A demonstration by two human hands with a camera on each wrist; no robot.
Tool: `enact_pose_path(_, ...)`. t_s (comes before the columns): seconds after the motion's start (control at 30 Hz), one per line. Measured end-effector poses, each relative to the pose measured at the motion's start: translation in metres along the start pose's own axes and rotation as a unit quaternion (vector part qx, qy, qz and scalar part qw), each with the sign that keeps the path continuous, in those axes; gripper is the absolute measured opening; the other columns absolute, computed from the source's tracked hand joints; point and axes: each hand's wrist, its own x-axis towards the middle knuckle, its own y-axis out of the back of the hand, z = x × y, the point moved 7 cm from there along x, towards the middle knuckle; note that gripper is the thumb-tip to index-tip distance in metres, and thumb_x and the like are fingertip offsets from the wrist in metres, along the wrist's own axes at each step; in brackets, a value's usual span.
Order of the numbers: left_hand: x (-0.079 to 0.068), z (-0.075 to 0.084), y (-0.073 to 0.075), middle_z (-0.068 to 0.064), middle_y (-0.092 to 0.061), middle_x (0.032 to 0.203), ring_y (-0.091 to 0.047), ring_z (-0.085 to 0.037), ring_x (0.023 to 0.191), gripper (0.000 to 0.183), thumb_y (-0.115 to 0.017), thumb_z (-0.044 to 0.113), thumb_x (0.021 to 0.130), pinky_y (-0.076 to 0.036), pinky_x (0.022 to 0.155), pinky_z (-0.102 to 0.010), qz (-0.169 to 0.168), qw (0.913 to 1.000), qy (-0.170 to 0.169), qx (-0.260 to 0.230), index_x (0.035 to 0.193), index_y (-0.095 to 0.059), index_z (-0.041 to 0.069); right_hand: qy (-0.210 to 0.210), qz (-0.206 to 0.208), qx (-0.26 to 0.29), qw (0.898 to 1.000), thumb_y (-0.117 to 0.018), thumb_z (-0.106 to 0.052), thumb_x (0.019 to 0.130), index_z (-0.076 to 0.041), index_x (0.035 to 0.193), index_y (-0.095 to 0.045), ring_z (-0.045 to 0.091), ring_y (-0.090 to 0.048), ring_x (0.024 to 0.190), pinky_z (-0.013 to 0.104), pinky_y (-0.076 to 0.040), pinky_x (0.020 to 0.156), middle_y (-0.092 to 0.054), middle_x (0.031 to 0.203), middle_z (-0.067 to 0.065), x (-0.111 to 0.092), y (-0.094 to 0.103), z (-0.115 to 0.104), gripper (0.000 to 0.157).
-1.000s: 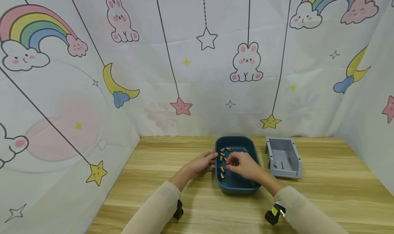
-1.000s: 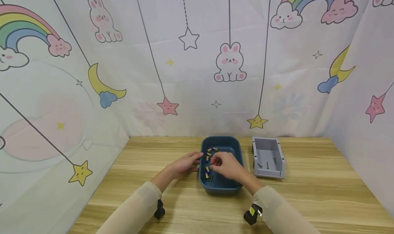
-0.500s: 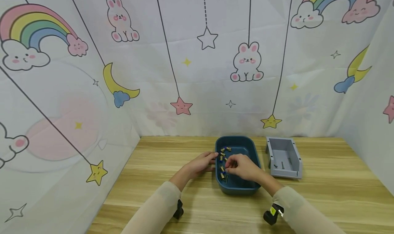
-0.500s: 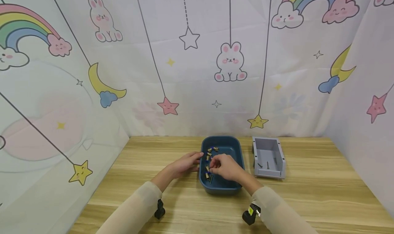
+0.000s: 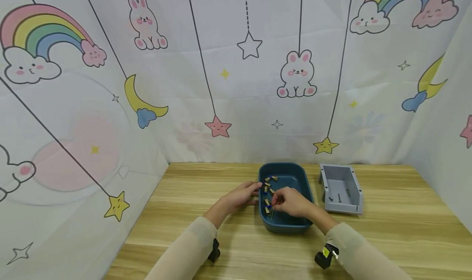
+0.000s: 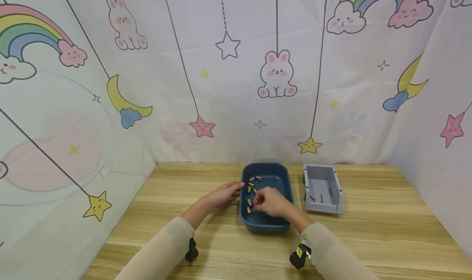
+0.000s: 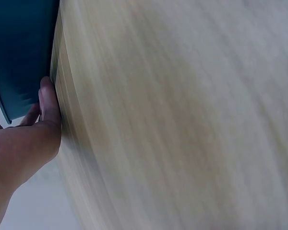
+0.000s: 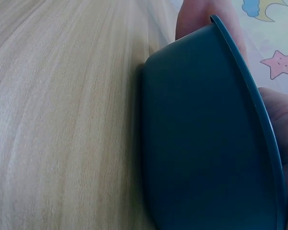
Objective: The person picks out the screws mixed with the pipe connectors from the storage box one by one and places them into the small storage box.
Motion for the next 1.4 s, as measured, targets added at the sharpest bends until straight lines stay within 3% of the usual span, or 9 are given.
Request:
enact_pose_path(0.7,0.0011,0.0005,-0.0007,-0.023,-0.054,0.147,-0.052,-0.033,0.141,0.06,-0.049,0.033,0.115,-0.052,0.112,-0.047,-0.001,1.0,-0.001,-0.001,0.158,-0.036,-0.007,-0.014,-0.021,-0.014,1.0,-0.079,-0.002,0.09,-0.011,0.086,-0.072,0.009,-0.06,0.073,0.028,-0.053,0.068,-0.067,0.079,-0.008,0.0018,-0.0064,0.0048,0.011)
enact_pose_path(1.4,-0.001,0.0011,-0.0004,-0.023,-0.053,0.15,-0.051,-0.034,0.143,0.065,-0.052,0.036,0.114,-0.052,0.111,-0.045,0.0,1.0,-0.001,0.004,0.159,-0.034,-0.007,0.015,-0.039,-0.032,0.999,-0.083,-0.003,0.087,-0.01,0.088,-0.071,0.006,-0.058,0.071,0.026,-0.052,0.066,-0.065,0.078,-0.008,-0.0014,-0.01,-0.0048,0.013)
